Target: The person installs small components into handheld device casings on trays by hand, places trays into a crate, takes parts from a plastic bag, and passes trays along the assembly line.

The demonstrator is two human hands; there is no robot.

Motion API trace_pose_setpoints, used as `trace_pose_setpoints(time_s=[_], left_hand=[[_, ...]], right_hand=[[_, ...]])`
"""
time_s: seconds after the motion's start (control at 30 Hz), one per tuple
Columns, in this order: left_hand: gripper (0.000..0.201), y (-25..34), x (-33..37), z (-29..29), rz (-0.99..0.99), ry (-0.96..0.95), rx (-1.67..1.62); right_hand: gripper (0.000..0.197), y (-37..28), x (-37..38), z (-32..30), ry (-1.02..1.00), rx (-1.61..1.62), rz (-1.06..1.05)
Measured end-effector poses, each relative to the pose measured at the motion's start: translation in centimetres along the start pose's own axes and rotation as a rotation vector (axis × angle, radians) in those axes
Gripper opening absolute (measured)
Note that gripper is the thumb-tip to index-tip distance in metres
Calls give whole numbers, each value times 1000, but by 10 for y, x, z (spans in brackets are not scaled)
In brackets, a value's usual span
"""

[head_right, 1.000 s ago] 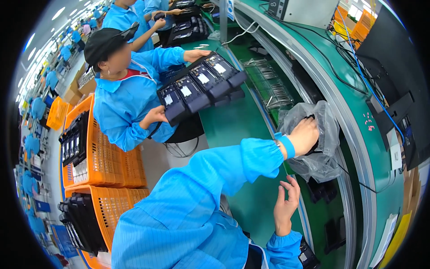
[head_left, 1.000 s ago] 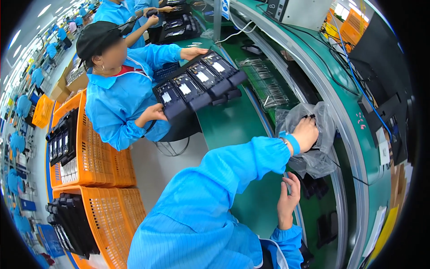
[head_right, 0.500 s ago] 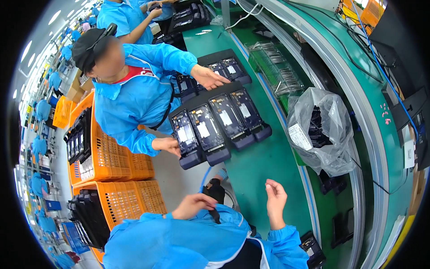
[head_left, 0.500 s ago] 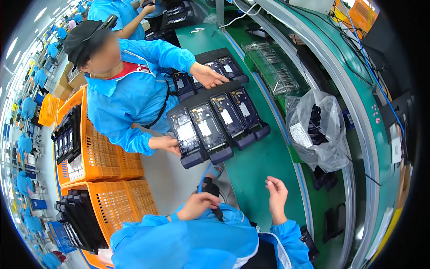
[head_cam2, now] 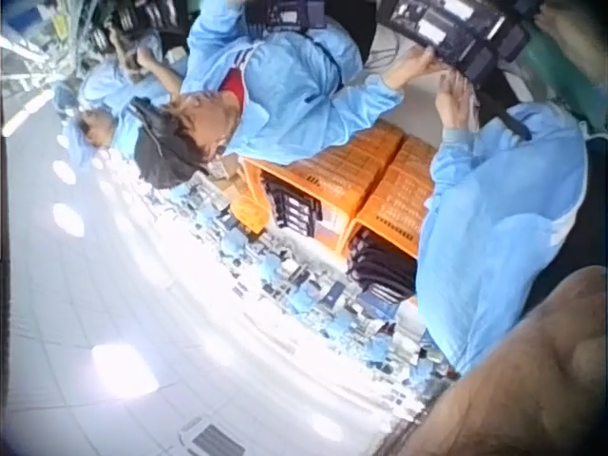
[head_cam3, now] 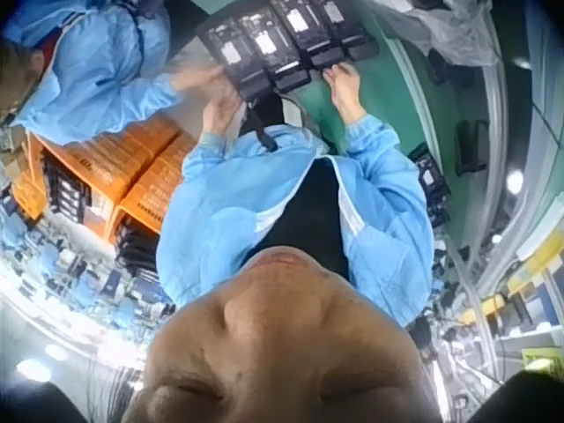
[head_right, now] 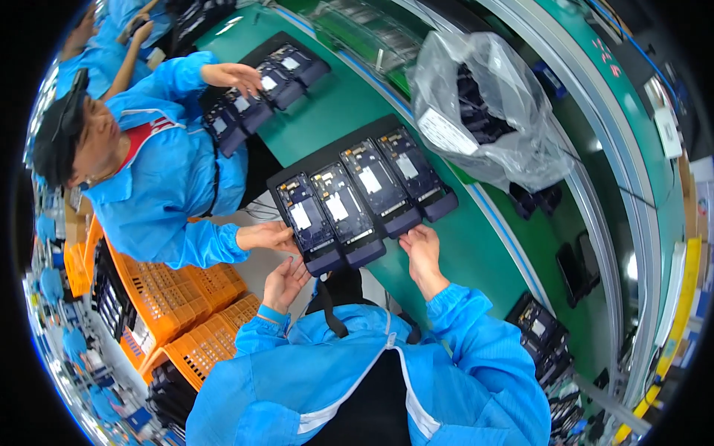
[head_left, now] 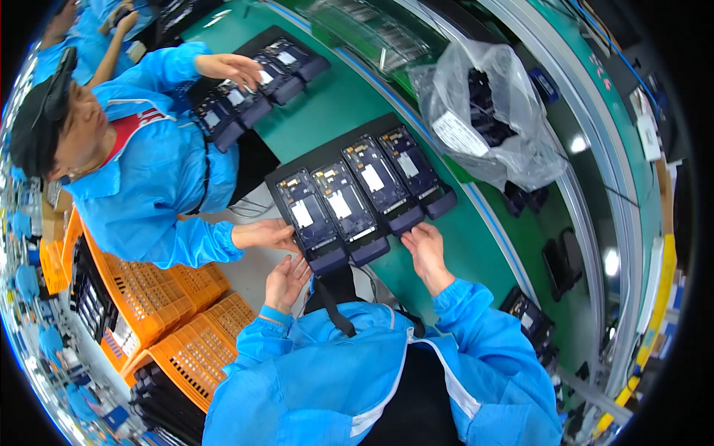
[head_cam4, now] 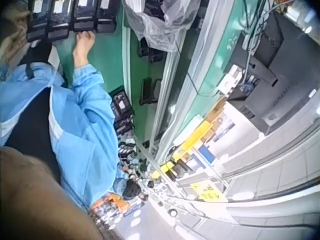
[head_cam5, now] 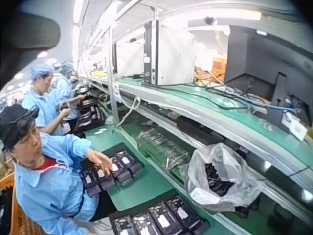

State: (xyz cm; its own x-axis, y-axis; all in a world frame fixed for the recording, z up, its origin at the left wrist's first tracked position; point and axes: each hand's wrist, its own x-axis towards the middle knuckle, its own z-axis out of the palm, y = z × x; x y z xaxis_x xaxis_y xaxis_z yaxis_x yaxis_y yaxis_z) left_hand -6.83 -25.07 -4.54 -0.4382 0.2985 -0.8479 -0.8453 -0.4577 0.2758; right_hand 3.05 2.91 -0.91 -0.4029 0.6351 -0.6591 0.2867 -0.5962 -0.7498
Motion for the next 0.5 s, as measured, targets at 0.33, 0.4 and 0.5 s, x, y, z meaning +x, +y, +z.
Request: trace_pose_setpoints(time_s=[0.33,0.4,0.5], left_hand=[[35,14,18,7,243,-152,575],[38,19,20,9,233,-174,639],[44,26,8,24,118,-326,689]], right_hand=[[52,-15,34,2,133,376,86],[57,-17,36,1,75,389,148],[62,-21,37,-2,-3,370,146]])
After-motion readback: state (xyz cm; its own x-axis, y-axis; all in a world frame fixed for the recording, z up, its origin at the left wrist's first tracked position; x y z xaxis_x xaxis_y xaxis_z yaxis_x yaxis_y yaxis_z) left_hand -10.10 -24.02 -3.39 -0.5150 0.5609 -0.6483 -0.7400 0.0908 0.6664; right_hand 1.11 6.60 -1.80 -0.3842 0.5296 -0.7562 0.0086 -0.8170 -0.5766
